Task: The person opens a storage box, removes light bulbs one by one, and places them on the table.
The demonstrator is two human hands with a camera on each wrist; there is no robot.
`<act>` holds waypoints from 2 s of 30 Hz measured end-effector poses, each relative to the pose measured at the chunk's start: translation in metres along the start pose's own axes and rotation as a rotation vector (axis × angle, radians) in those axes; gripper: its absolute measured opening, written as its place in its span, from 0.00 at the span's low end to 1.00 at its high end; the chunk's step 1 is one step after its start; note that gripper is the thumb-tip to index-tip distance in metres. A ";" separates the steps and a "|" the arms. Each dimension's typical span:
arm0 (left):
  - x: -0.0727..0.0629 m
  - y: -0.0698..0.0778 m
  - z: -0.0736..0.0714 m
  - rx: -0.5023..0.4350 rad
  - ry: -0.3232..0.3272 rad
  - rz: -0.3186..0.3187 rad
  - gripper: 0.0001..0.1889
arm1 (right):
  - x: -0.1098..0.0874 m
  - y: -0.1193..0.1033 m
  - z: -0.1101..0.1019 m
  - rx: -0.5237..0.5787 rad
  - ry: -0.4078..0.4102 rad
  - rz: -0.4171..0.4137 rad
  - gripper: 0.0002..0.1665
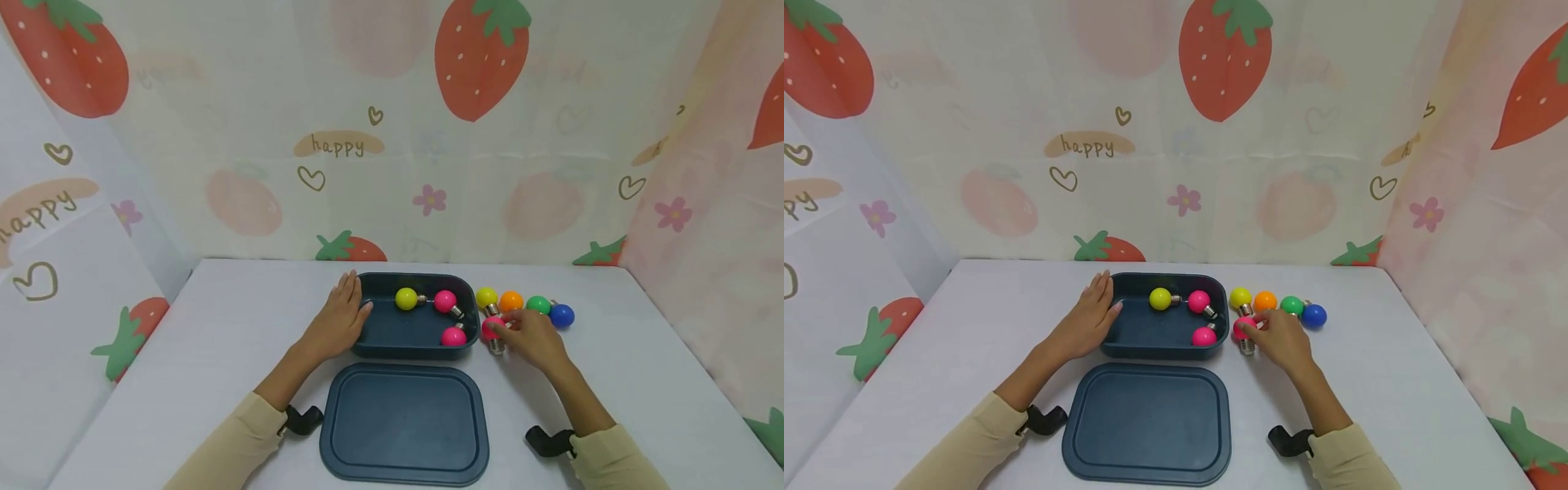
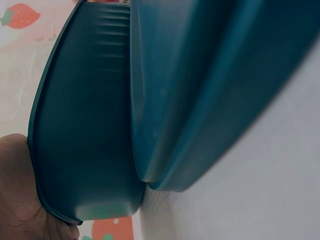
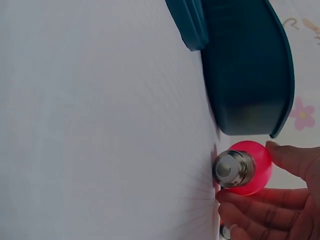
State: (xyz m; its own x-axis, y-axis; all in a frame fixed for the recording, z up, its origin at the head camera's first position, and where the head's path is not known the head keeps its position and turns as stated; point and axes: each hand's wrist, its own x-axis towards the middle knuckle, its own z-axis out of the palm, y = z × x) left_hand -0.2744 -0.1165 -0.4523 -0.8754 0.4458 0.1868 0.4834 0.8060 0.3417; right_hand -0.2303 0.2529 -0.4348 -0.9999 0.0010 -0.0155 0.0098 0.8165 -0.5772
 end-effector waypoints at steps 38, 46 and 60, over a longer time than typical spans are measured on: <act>0.000 -0.001 0.000 -0.004 -0.005 -0.024 0.35 | -0.014 -0.015 -0.033 -0.089 0.169 -0.090 0.24; -0.002 -0.002 0.000 -0.015 -0.007 -0.025 0.35 | -0.017 -0.025 -0.031 -0.094 0.195 -0.108 0.25; -0.001 0.000 0.000 -0.015 -0.002 -0.022 0.35 | -0.026 -0.040 -0.024 -0.084 0.202 -0.169 0.24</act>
State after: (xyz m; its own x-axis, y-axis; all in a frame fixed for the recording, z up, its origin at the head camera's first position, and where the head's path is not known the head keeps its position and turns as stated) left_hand -0.2733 -0.1167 -0.4524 -0.8859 0.4289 0.1768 0.4637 0.8096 0.3598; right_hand -0.2048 0.2335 -0.3918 -0.9695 -0.0314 0.2430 -0.1501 0.8600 -0.4877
